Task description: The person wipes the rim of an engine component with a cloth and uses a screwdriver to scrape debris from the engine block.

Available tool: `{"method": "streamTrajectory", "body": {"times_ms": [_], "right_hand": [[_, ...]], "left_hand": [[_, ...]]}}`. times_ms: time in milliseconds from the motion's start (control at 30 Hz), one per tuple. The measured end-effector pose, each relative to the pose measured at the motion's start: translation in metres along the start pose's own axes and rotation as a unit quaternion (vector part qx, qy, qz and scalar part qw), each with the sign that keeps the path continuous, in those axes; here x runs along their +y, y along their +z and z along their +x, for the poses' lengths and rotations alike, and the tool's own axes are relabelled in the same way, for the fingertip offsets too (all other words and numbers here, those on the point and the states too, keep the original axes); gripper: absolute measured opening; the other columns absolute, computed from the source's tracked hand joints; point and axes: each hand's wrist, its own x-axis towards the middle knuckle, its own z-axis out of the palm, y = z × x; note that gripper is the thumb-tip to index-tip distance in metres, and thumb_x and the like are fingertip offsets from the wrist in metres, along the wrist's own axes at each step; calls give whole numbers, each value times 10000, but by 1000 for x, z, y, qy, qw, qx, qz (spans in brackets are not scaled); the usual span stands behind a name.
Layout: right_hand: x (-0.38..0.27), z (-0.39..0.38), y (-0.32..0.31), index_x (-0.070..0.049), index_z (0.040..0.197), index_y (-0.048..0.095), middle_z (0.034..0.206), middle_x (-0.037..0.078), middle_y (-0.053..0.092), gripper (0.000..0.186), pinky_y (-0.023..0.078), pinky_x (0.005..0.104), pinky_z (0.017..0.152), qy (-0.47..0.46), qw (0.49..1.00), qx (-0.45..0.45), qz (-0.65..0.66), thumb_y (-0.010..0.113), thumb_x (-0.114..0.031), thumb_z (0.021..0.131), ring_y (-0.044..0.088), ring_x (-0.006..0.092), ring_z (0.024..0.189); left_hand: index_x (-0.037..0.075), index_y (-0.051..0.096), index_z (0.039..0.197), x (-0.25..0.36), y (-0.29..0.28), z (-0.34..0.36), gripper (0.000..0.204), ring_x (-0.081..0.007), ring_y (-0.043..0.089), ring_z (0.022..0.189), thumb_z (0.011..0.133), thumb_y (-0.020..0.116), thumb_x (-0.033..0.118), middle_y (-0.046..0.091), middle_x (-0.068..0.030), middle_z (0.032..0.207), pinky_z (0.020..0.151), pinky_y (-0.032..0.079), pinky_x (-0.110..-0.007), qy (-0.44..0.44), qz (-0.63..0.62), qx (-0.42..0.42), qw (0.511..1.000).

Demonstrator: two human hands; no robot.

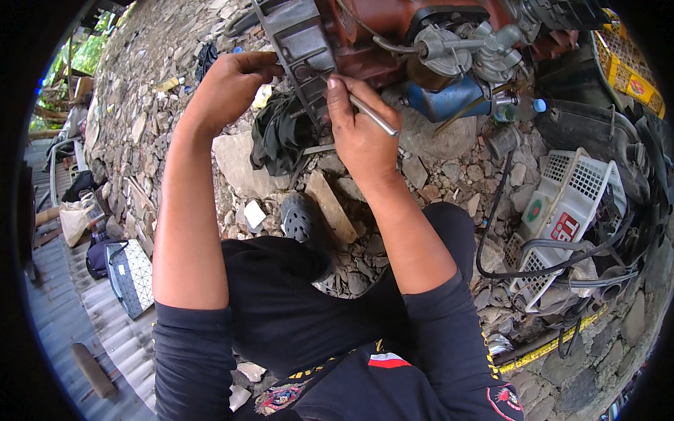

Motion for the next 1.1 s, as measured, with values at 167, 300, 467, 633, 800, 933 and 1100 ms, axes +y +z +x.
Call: {"method": "streamTrajectory", "body": {"times_ms": [167,300,467,633,800,933,1100], "right_hand": [[-4,0,12,17,1106,663,889,98,709,295,464,211,502,128,980,8,151,613,-249,988,633,98,655],[-2,-6,22,27,1006,687,782,69,704,215,490,234,561,106,985,50,123,682,-177,939,654,112,629],[13,-5,24,22,981,668,763,70,691,136,510,240,587,-19,998,48,33,691,-94,913,660,116,647],[16,5,33,29,996,630,808,61,684,115,527,243,615,-28,987,52,148,670,-35,909,659,113,693],[40,1,28,-24,970,647,879,155,712,153,556,344,679,-168,984,33,-47,716,-35,834,725,281,788],[21,3,13,-31,932,648,850,175,700,111,551,365,674,-174,976,-46,-123,689,-29,829,710,333,797],[-1,15,1,-28,925,657,857,171,702,113,551,358,667,-171,974,-63,-131,702,-29,822,709,326,817]], "left_hand": [[-16,649,1229,-1,-1,0,495,-210,639,1073,789,425,-53,688,-149,1165,988,459,-315,-25,-49,-12,998],[-22,652,1221,1,-2,0,506,-207,638,1069,775,414,-48,691,-148,1155,994,459,-316,-23,-27,-12,999],[-25,659,1209,0,-2,-1,497,-209,633,1082,775,417,-45,692,-147,1155,1001,458,-316,-22,-28,-11,999],[-13,679,1179,-6,3,1,490,-219,639,1047,764,421,-48,702,-150,1111,976,466,-315,-14,-55,7,998],[0,717,1117,-5,7,3,495,-233,662,933,719,426,-39,729,-165,989,907,489,-312,-1,-51,42,998],[-42,658,1197,0,0,1,468,-216,630,1098,793,422,-53,695,-147,1144,1008,452,-316,-25,-26,-3,999],[-41,659,1195,-2,2,0,471,-208,636,1070,785,427,-48,702,-138,1124,1004,448,-311,-1,-33,-3,999]]}}
